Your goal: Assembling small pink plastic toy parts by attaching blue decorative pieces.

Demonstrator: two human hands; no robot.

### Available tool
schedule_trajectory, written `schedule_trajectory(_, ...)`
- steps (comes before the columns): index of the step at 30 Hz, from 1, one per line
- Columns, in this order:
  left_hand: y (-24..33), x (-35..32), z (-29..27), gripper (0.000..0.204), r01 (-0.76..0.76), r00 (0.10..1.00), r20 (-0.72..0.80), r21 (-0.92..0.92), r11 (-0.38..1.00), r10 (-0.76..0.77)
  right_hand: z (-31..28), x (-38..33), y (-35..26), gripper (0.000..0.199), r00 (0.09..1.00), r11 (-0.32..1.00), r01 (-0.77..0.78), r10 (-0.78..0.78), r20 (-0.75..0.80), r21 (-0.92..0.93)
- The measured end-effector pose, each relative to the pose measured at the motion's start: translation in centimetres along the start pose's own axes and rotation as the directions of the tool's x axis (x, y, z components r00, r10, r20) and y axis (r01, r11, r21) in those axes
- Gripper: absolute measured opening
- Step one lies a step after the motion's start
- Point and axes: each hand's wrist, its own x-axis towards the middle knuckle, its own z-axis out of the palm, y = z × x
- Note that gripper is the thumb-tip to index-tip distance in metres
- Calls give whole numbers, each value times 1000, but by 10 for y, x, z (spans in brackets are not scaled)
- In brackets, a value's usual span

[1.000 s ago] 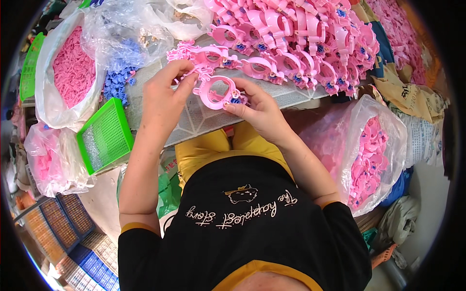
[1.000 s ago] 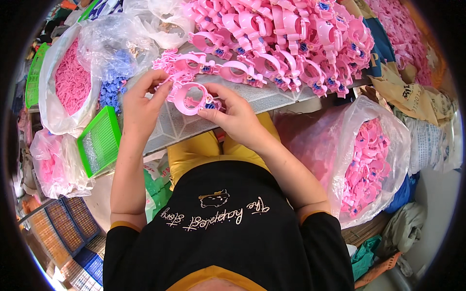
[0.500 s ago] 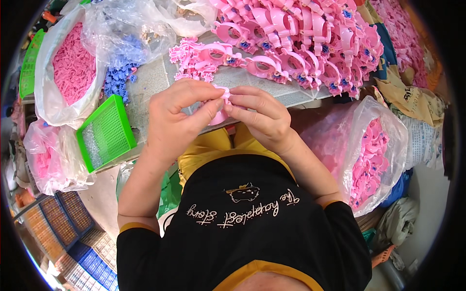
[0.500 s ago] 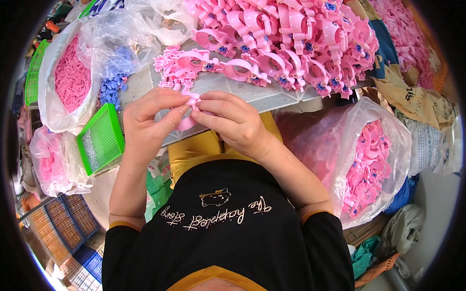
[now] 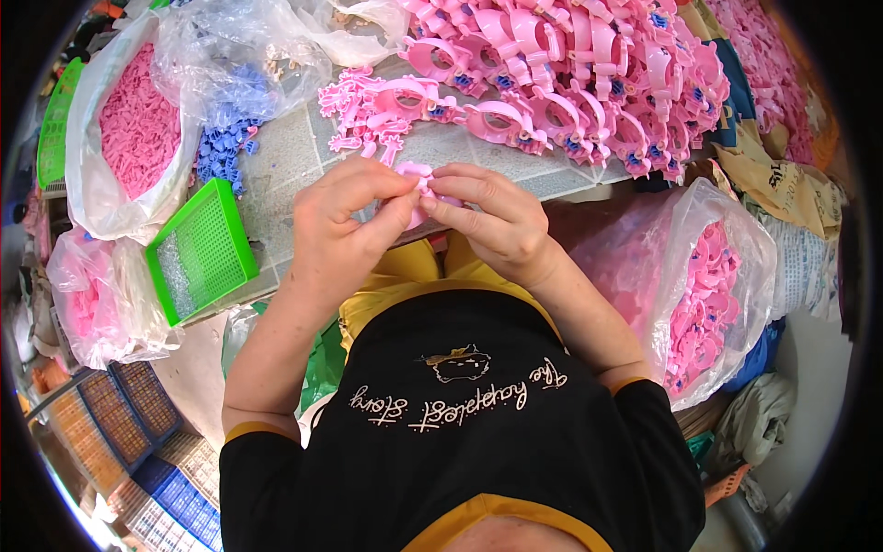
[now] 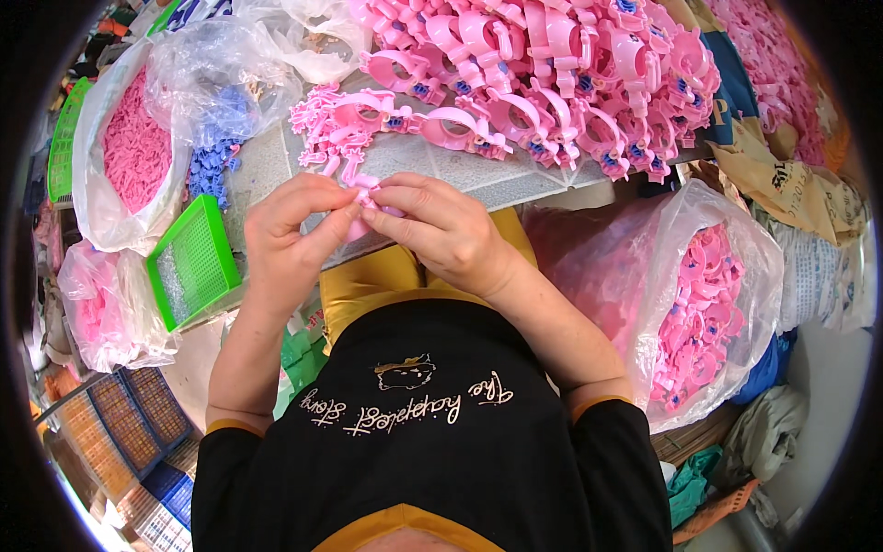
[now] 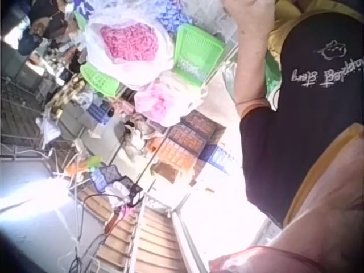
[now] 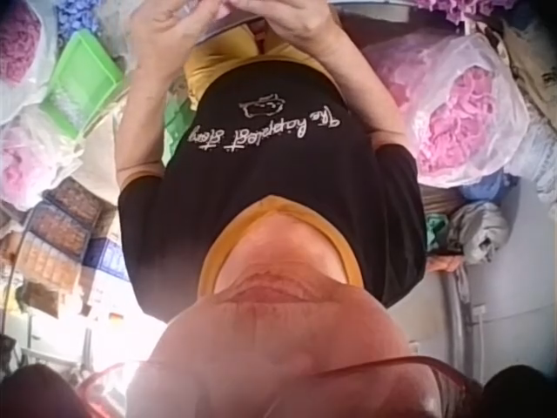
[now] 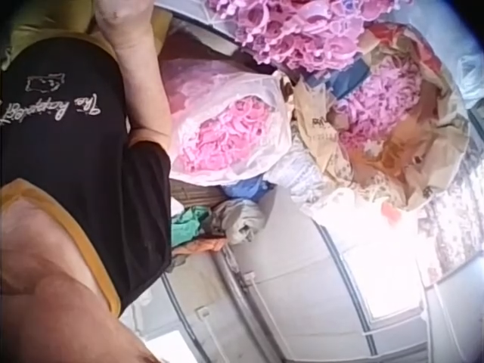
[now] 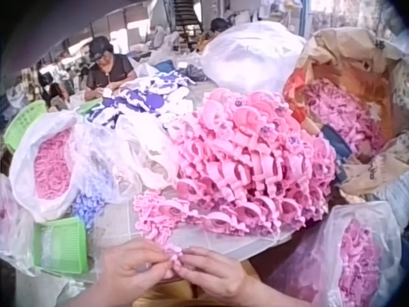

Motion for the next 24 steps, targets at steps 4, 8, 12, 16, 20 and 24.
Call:
schedule_trajectory(4,-1,2,-1,10,-60,998,16,1,998,60,-2,1,3,37,1000,1000,22,-22,6,-20)
schedule_trajectory(8,-1,3,-7,16,-50,996,72,42,998,47,-4,2,6,36,1000,1000,-1,2,14,-27)
schedule_trajectory(12,7,15,-1,29,-73,996,-31,236,969,82,-2,16,15,28,985,983,-171,173,-20,73)
schedule_trajectory(16,15,17,-10,31,8,961,-269,259,966,64,-35,52,12,28,965,978,-210,208,-157,5)
schedule_trajectory(20,3,3,-16,21,87,979,-197,189,978,-49,-99,97,30,29,883,872,-140,-105,-458,-469)
schedule_trajectory(24,4,-7,-15,12,82,996,-58,217,973,-71,-159,127,64,29,765,696,-296,-238,-598,-655)
